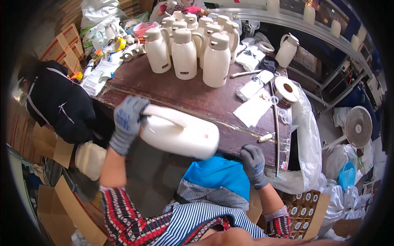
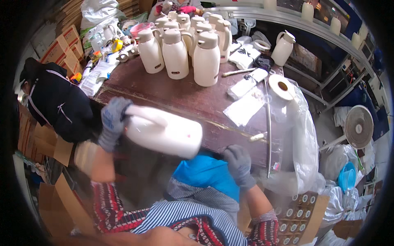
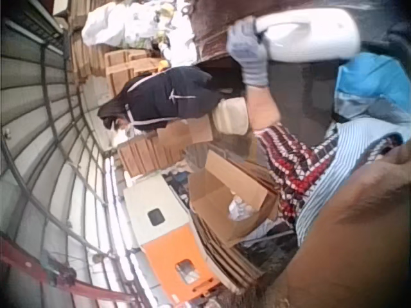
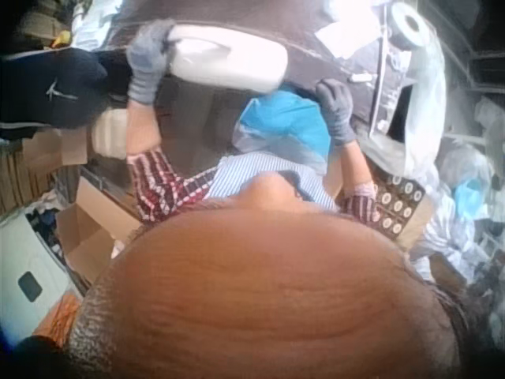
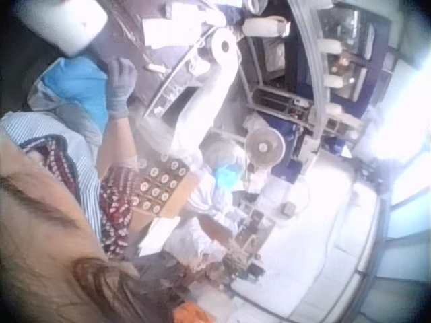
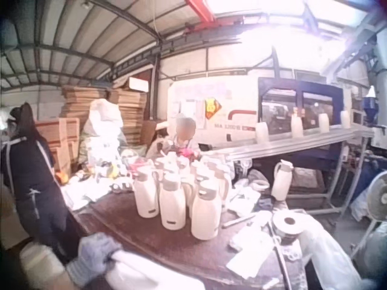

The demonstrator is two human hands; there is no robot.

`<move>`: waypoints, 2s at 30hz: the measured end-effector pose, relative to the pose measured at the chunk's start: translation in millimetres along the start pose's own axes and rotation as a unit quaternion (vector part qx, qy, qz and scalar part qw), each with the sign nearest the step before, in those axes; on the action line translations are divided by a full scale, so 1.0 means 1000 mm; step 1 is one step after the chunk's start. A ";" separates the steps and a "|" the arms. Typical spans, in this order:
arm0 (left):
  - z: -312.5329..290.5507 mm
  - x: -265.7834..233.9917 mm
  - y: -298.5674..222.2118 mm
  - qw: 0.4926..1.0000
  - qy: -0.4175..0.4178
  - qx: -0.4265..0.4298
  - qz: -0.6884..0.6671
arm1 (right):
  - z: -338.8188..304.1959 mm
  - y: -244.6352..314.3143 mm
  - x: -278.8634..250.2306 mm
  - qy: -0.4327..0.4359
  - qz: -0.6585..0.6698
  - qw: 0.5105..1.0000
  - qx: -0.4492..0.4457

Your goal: The person assembles white thermos flasks by inserting inner liners, placing lids, and screwing on caps. The person handles multiple flasks one at a time and places finished units on the table.

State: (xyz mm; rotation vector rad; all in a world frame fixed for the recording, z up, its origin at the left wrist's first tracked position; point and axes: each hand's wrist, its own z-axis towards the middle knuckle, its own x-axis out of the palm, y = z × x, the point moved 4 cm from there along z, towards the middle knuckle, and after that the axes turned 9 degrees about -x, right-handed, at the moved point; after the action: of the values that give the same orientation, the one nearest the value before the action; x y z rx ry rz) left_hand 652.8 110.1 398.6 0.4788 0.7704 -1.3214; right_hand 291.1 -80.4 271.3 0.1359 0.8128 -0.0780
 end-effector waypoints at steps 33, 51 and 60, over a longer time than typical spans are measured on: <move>0.153 0.167 -0.057 0.955 0.013 -0.115 -0.272 | -0.209 0.032 -0.080 -0.045 -0.059 0.942 0.328; -0.153 0.215 -0.085 0.801 0.318 -0.277 -0.426 | -0.553 -0.053 -0.111 0.237 -0.152 0.644 0.711; -0.066 0.151 -0.464 0.715 0.433 0.145 -0.529 | -0.256 -0.006 -0.345 0.155 -0.155 0.861 0.459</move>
State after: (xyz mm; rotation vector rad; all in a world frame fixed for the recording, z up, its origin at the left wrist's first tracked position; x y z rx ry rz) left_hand 195.8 -41.4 294.7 1.0283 1.8052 -2.3479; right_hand -129.8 -41.3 347.7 0.9442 1.0617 -0.7722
